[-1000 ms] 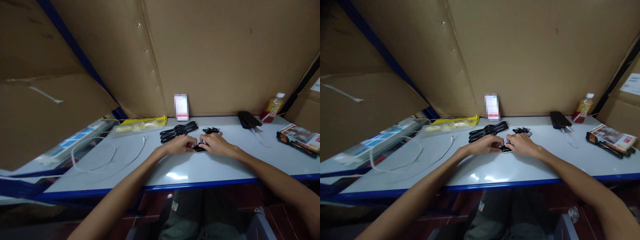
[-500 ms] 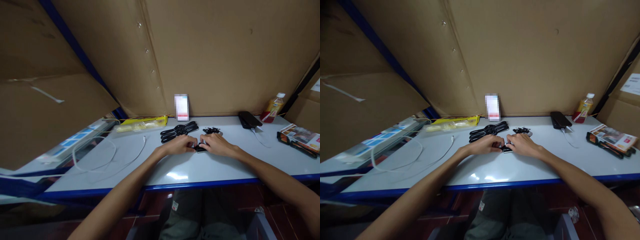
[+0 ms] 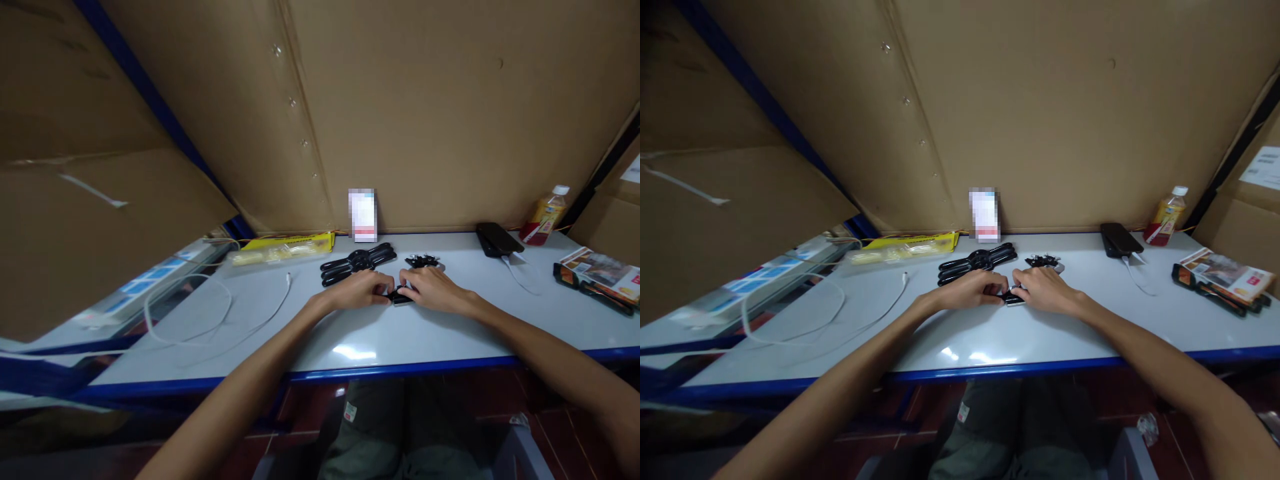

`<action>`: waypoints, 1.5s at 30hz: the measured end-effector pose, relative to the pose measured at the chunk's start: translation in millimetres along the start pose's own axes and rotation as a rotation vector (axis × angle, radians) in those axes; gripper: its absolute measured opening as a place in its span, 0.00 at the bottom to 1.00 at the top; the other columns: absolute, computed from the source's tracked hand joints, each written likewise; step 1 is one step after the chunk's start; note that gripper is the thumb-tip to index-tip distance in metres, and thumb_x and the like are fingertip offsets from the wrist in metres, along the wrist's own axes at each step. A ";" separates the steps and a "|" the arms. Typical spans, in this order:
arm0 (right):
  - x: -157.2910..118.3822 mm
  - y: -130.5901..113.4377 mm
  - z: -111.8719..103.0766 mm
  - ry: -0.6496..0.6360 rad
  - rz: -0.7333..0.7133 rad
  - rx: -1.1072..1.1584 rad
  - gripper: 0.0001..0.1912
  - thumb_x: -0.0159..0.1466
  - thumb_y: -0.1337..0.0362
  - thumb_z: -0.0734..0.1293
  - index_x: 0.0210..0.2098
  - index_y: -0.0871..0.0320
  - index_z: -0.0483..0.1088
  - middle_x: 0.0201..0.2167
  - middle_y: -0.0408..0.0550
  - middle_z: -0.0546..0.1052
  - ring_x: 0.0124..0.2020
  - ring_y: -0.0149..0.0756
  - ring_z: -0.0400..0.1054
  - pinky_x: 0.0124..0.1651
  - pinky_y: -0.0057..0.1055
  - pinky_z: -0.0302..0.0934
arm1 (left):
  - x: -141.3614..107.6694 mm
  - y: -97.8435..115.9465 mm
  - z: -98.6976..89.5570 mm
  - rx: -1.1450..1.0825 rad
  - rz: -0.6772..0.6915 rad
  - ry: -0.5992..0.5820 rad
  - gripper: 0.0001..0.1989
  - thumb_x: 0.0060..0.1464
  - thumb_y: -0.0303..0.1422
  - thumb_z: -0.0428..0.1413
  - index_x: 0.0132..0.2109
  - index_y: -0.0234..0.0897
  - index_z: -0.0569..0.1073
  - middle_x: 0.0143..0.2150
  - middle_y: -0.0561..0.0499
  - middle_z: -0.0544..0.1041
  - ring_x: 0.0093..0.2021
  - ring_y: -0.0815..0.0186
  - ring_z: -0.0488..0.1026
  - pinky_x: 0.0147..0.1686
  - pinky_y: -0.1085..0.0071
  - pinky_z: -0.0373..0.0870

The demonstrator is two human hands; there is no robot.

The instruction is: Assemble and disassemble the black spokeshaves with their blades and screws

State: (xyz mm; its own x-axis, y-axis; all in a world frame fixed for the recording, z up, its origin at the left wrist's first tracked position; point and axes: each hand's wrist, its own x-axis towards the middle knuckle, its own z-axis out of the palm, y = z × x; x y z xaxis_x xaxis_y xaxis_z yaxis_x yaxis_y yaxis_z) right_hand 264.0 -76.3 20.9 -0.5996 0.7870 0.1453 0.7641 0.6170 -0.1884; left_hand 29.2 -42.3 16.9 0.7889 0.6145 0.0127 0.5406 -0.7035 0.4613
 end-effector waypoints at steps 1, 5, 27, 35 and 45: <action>-0.1 -0.1 -0.5 0.001 0.000 0.001 0.09 0.72 0.60 0.64 0.46 0.56 0.73 0.40 0.52 0.81 0.35 0.40 0.70 0.36 0.35 0.46 | -0.1 0.4 -0.3 -0.002 -0.002 0.001 0.06 0.58 0.35 0.59 0.40 0.37 0.76 0.29 0.56 0.71 0.28 0.69 0.64 0.30 0.71 0.54; -0.6 -0.6 -7.3 -0.044 -0.018 0.042 0.10 0.70 0.57 0.66 0.46 0.56 0.73 0.38 0.51 0.81 0.33 0.39 0.68 0.34 0.35 0.46 | -0.5 1.6 -0.9 -0.008 -0.003 0.000 0.04 0.57 0.33 0.59 0.38 0.37 0.75 0.28 0.56 0.71 0.28 0.70 0.63 0.31 0.71 0.54; 0.0 2.1 -7.9 -0.102 -0.012 0.086 0.13 0.66 0.56 0.68 0.47 0.55 0.71 0.31 0.48 0.77 0.30 0.40 0.65 0.33 0.35 0.47 | -0.3 4.2 -1.8 0.006 0.002 0.003 0.04 0.56 0.33 0.59 0.38 0.38 0.74 0.28 0.56 0.69 0.28 0.69 0.62 0.31 0.70 0.53; -1.1 1.4 -4.9 -0.082 -0.048 -0.012 0.14 0.68 0.55 0.66 0.48 0.56 0.70 0.35 0.51 0.79 0.33 0.42 0.68 0.33 0.35 0.44 | 0.0 2.8 -1.1 0.005 0.003 0.003 0.04 0.56 0.33 0.59 0.38 0.38 0.74 0.28 0.57 0.69 0.28 0.69 0.62 0.31 0.70 0.53; -3.5 -3.5 -8.5 -0.093 -0.075 -0.097 0.17 0.71 0.52 0.65 0.51 0.58 0.69 0.38 0.56 0.80 0.34 0.46 0.70 0.33 0.36 0.44 | -0.2 0.9 0.1 -0.015 -0.002 0.010 0.03 0.57 0.33 0.58 0.37 0.38 0.74 0.27 0.56 0.69 0.27 0.69 0.63 0.30 0.71 0.54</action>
State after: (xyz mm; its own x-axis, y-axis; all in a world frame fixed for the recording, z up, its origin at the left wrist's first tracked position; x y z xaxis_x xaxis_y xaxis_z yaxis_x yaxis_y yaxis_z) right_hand 265.5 -81.2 29.3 -0.6721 0.7377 0.0641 0.7328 0.6750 -0.0854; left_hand 29.6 -43.0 17.2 0.7846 0.6196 0.0205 0.5378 -0.6967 0.4746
